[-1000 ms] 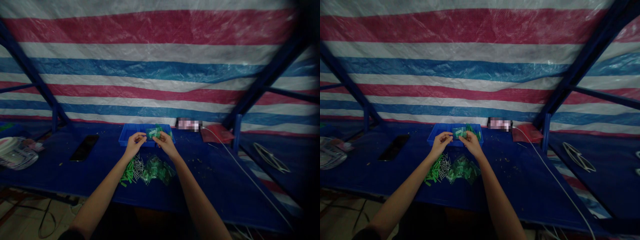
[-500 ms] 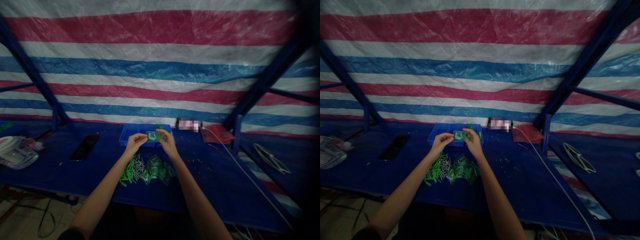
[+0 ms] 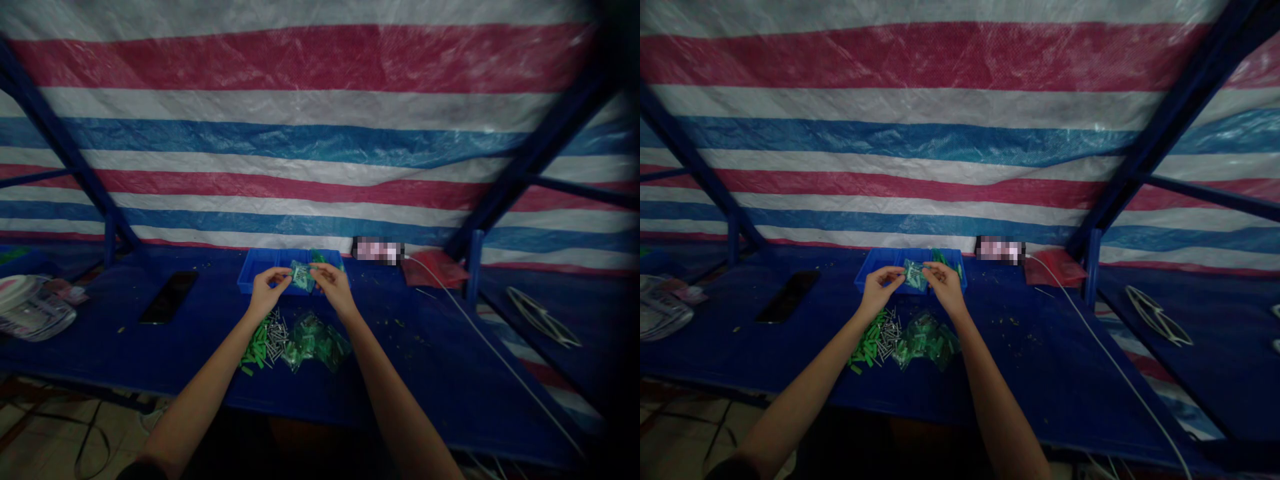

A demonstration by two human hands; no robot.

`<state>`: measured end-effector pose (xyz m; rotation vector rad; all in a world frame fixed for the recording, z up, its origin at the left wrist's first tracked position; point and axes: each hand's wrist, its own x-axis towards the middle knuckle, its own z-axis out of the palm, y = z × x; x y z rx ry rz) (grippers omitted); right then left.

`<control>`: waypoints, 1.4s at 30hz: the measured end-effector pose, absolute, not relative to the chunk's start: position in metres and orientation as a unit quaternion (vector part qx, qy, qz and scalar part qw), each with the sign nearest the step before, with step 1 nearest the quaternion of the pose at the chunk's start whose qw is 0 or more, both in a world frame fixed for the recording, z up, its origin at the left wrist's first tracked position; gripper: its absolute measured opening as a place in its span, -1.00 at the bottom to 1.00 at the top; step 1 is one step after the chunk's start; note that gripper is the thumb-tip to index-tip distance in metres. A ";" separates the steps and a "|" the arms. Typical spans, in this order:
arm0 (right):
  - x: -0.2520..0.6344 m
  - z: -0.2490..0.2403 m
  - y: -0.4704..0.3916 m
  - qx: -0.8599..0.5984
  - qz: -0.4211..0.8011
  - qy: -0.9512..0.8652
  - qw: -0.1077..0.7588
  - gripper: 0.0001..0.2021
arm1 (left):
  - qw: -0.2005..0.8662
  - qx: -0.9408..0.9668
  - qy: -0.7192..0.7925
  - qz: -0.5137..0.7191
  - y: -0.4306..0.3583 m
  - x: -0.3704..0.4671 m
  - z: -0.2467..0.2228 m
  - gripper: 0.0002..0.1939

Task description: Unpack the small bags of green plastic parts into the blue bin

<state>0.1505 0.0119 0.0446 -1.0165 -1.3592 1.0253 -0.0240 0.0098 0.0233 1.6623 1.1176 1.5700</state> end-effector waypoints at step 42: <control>0.213 0.021 0.075 -0.641 0.139 -0.449 0.607 -0.68 | 0.299 0.639 0.415 0.574 0.008 -0.023 0.024 -0.81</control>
